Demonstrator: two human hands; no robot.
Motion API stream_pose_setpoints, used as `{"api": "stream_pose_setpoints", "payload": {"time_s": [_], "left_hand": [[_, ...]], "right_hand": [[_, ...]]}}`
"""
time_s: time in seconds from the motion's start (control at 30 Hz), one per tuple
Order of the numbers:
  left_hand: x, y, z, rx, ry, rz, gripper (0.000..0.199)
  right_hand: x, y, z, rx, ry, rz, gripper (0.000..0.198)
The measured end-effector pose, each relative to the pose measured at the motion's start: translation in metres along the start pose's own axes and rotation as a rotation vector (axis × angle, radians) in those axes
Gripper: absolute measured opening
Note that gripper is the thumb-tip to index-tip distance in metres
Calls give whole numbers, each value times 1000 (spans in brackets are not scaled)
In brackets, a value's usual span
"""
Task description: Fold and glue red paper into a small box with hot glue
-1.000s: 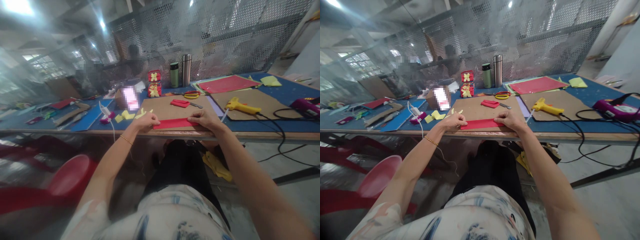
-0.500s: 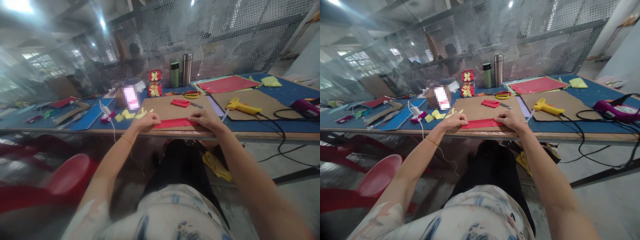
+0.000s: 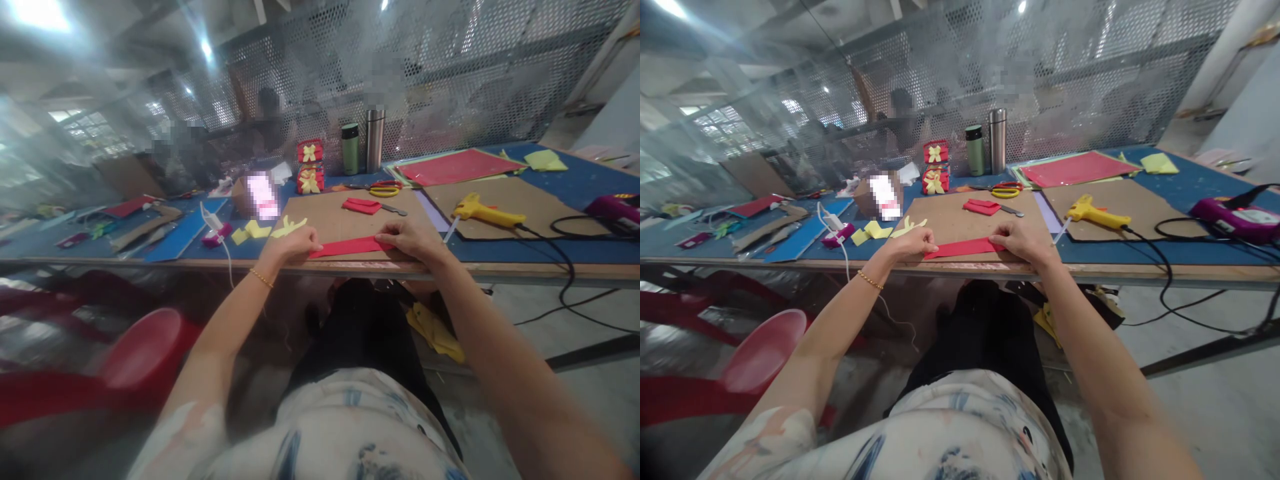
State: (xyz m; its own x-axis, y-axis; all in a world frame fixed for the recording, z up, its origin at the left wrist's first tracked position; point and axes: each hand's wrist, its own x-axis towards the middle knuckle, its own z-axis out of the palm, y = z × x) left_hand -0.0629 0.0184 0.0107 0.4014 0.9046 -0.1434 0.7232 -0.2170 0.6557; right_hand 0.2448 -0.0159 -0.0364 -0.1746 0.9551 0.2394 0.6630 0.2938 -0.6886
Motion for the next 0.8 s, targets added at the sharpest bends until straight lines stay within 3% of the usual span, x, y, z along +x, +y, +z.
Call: {"api": "stream_pose_setpoints", "payload": {"time_s": [0.13,0.43,0.5,0.57,0.67,0.8], "left_hand": [[-16,11,5,128,90,-11,18],[-30,26,12,358,171,-87,3],[-33,27,15,412,215,-89,9],[-36,27,22,551,309,-28,23],[-40,27,35,876,425,206,30],[-39,25,46,1090,324,464,27]], "right_hand": [[-2,-1,1,-107,43,-52,25],[-9,-10,-1,-271,72,8,15],[-9,-9,1,-279,95,11,12],[-8,-5,3,-276,128,-17,8],[-4,4,7,-280,173,-122,7],[0,12,11,-292,207,-206,9]]}}
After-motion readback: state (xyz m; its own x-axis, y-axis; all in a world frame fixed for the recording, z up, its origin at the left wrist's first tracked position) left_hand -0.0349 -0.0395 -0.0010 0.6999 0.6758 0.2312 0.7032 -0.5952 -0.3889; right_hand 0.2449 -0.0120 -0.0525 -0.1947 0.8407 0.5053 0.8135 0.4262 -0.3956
